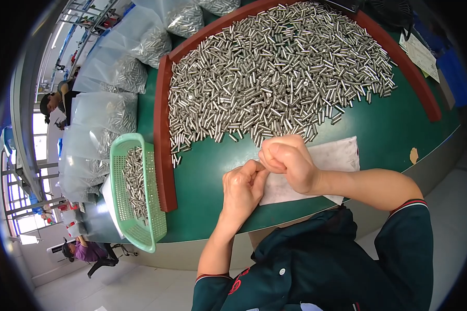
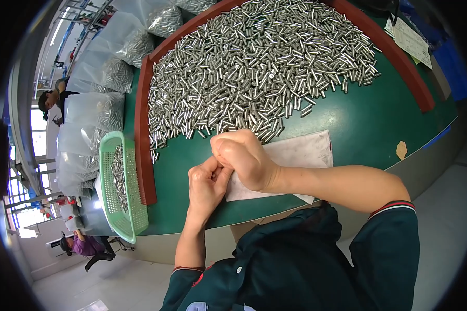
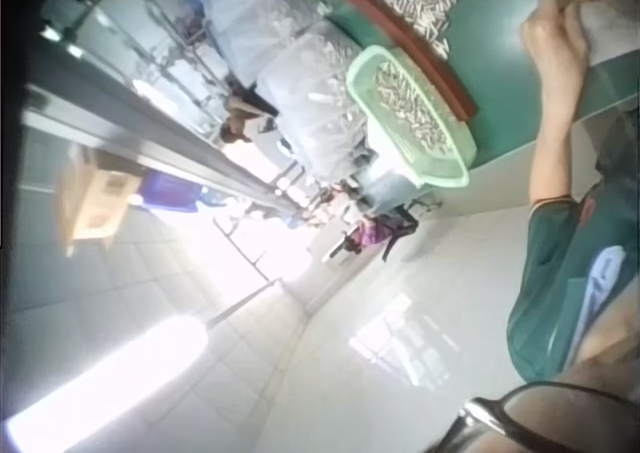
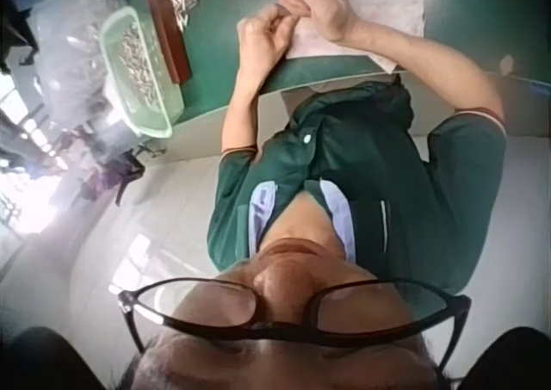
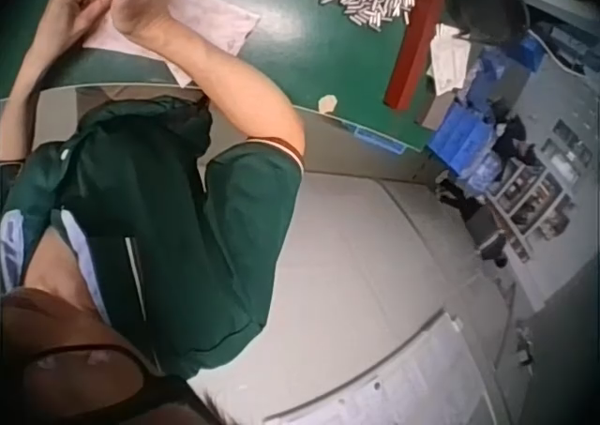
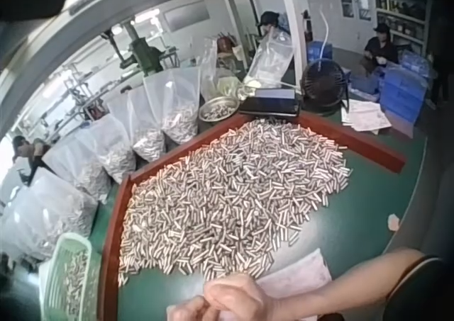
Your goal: The recorder is picking up small cylindrical metal components from a large pile and wiping them with a cloth before placing them into a separate container.
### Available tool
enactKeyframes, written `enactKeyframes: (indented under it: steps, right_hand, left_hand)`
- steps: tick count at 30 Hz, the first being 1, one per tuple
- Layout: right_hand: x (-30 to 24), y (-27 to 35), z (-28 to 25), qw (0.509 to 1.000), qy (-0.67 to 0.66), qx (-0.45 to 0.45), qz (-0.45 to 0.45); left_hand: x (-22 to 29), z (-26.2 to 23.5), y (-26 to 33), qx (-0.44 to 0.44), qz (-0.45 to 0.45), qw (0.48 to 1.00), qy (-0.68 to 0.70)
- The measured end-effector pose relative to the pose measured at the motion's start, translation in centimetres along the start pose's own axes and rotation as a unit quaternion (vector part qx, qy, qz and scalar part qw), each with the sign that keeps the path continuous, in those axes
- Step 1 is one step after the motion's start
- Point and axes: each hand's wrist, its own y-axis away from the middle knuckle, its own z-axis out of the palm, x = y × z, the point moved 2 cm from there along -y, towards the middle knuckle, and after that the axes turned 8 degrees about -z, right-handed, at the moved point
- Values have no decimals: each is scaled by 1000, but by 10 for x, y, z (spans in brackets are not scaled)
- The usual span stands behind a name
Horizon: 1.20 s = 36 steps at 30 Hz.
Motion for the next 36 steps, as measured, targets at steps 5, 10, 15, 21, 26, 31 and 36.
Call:
enactKeyframes:
  steps: [5, 10, 15, 21, 26, 31, 36]
  right_hand:
    - [0, -4, -5, 997, -60, 27, 26]
    - [-11, -12, -19, 982, -180, 47, 11]
    - [-14, -12, -20, 983, -171, 66, 30]
    - [-12, -12, -21, 981, -179, 71, 36]
    - [-14, -11, -20, 983, -167, 65, 37]
    - [-13, -10, -20, 984, -163, 61, 37]
    - [-12, -11, -20, 985, -157, 67, 38]
  left_hand:
    - [1, 1, 4, 16, -1, 1000, -1]
    - [-19, 0, 6, 1, -155, 942, 298]
    - [-31, -8, 0, -169, -198, 691, 675]
    - [-29, -12, -3, -106, -251, 698, 663]
    - [-40, -30, -17, 25, -212, 905, 369]
    - [-28, -25, -37, 154, -142, 977, -42]
    - [-29, -22, -37, 145, -121, 978, -87]
